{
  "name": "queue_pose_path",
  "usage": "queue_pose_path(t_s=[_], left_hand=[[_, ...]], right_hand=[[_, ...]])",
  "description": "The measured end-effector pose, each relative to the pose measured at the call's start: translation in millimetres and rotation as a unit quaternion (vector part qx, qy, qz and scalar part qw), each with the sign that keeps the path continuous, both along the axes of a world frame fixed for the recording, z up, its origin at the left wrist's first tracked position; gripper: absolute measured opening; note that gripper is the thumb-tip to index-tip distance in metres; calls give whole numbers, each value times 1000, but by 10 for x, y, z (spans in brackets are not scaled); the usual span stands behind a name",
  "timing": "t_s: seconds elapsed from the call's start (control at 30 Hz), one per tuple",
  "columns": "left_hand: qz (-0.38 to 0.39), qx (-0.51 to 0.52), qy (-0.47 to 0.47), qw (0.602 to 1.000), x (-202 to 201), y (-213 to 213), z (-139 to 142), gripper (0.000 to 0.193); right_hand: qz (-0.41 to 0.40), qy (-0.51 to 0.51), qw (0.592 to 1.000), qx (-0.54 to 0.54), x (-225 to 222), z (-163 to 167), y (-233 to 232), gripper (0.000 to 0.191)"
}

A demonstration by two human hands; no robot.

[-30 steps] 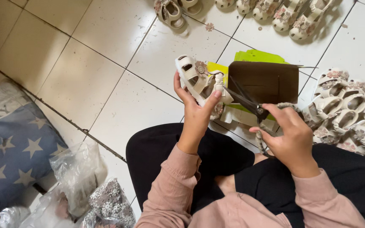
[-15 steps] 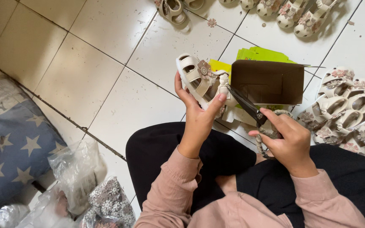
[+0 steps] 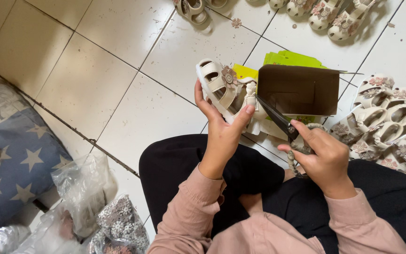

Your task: The person sits on the floor and uses scissors to trim excess material from the straps of small white children's shoes. After trimming, the person places the shoes into yellow and green shoe boxes and closes them.

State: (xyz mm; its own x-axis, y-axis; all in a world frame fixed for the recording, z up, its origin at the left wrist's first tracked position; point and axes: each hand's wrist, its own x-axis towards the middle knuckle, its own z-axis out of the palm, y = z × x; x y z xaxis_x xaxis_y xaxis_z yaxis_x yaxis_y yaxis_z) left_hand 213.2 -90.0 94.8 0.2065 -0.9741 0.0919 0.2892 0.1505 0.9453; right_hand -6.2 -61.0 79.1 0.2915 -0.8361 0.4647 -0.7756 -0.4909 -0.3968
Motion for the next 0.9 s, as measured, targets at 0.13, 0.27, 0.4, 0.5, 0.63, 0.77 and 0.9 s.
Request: queue_pose_path(t_s=[0.13, 0.27, 0.4, 0.5, 0.63, 0.77, 0.9], left_hand=[[4, -2, -11, 1000, 3, 3, 2, 108], [3, 6, -6, 1000, 12, 1, -8, 108], [3, 8, -6, 1000, 7, 2, -42, 108], [5, 12, -8, 1000, 38, -13, -108, 107], [-88, -10, 207, 974, 224, -157, -278, 85], [-257, 18, 447, 857, 414, -303, -490, 93], [-279, 56, 403, 870, 365, -320, -659, 90]], right_hand=[[-6, 36, 999, -12, 4, -2, 1, 58], [-10, 23, 1000, -10, 23, -50, 22, 54], [-19, -65, 996, 59, 45, -105, 39, 54], [-19, -71, 996, 52, 26, -106, 29, 56], [-16, -39, 994, 102, -36, -123, 3, 53], [-21, 131, 926, 352, -68, -371, 19, 53], [23, 198, 876, 439, -64, -873, 79, 59]])
